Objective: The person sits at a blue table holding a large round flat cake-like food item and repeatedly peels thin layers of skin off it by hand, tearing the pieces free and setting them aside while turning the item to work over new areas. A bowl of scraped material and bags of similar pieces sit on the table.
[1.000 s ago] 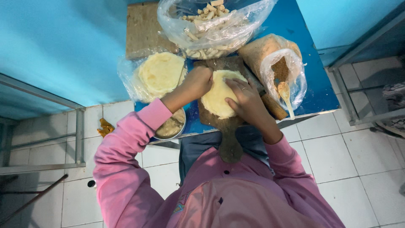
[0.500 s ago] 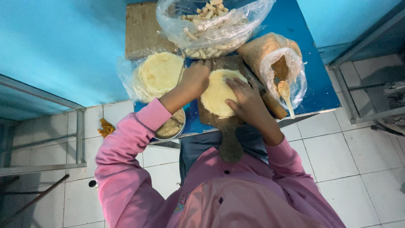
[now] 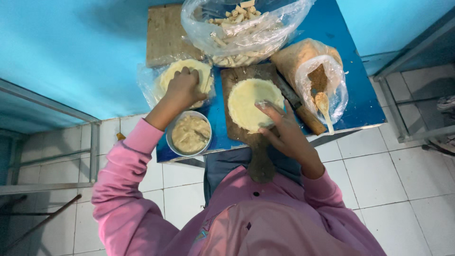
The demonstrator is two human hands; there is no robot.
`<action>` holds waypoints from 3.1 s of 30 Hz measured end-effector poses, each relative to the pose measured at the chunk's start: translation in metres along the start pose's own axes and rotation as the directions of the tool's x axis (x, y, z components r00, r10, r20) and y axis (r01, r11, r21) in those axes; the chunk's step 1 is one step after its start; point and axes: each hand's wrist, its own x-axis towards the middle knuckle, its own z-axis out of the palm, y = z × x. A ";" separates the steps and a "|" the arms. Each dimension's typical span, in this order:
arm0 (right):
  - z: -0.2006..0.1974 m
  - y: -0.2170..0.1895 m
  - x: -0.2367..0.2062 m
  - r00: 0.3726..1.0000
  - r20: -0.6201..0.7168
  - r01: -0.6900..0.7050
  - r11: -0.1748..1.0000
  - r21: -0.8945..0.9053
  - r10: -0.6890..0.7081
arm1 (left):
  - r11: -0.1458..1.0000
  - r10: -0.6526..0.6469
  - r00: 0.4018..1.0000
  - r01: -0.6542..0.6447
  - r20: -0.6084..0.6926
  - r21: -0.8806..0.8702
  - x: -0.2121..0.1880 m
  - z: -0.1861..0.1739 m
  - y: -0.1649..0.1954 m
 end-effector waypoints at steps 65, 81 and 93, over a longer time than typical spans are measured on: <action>0.017 -0.051 -0.057 0.888 -0.357 -0.226 0.951 0.213 0.291 | 0.519 -0.172 0.967 -0.071 -0.186 -0.852 -0.114 0.024 0.200; 0.036 -0.030 -0.045 0.867 0.101 -0.155 0.072 0.985 0.488 | 0.121 -0.261 0.964 -0.024 -0.055 -0.992 -0.129 0.061 0.185; 0.066 -0.034 -0.060 0.908 -0.350 0.001 0.837 0.546 0.228 | 0.193 -0.285 0.954 0.149 0.090 -0.970 -0.128 0.059 0.198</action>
